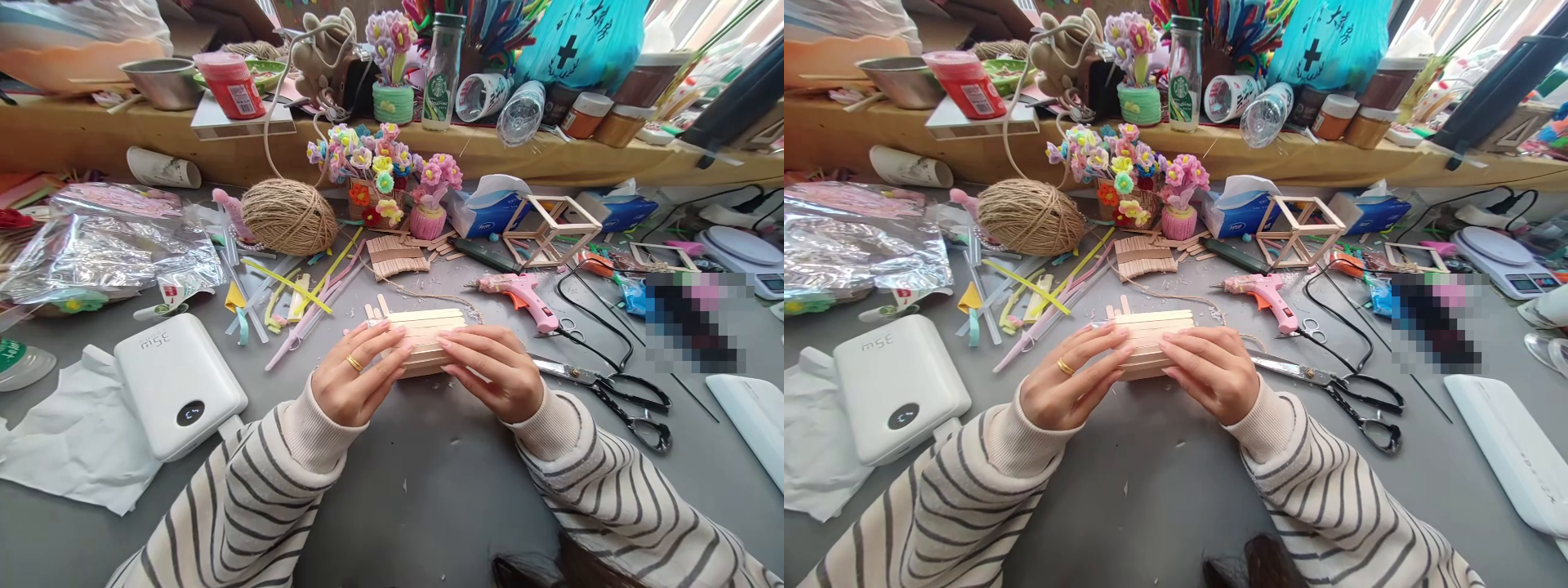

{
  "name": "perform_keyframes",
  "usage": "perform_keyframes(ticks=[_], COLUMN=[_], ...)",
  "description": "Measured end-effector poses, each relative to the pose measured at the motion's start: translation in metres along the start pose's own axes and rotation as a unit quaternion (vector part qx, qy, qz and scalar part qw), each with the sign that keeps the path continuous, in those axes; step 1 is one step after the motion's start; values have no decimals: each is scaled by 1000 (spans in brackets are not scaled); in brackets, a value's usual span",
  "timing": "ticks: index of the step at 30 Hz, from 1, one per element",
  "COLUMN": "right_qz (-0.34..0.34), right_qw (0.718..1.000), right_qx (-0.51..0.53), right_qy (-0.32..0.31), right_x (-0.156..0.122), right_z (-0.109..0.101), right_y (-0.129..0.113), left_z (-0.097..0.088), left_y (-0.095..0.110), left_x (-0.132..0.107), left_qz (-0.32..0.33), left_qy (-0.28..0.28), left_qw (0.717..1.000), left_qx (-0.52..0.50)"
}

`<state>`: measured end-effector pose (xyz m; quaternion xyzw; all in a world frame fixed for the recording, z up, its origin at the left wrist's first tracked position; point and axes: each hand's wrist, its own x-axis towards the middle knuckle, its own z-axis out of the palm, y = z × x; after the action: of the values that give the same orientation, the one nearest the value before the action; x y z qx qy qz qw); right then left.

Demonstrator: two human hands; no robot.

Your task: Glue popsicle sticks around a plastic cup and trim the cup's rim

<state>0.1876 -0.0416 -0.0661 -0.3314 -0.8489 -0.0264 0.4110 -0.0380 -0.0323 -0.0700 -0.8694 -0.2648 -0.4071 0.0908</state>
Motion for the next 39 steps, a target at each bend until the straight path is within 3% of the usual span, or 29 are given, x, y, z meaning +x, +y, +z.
perform_keyframes(ticks=[5,10,16,22,39], right_qz=[-17,13,171,247,319], right_qw=[1000,999,981,959,929], right_qx=[0,32,55,140,186], right_qy=[-16,3,73,13,2], right_x=[-2,-1,0,-5,-6], right_z=[-3,-2,-4,-5,-6], right_y=[2,1,8,11,9], left_z=[-1,0,-1,-1,0], left_y=[1,1,1,1,1], left_x=[1,1,1,1,1], left_qz=[-3,-19,-23,-20,-26], left_qy=[0,0,-5,-3,-3], left_qw=[1000,1000,1000,1000,1000], left_qx=[-2,-10,-17,-21,-16])
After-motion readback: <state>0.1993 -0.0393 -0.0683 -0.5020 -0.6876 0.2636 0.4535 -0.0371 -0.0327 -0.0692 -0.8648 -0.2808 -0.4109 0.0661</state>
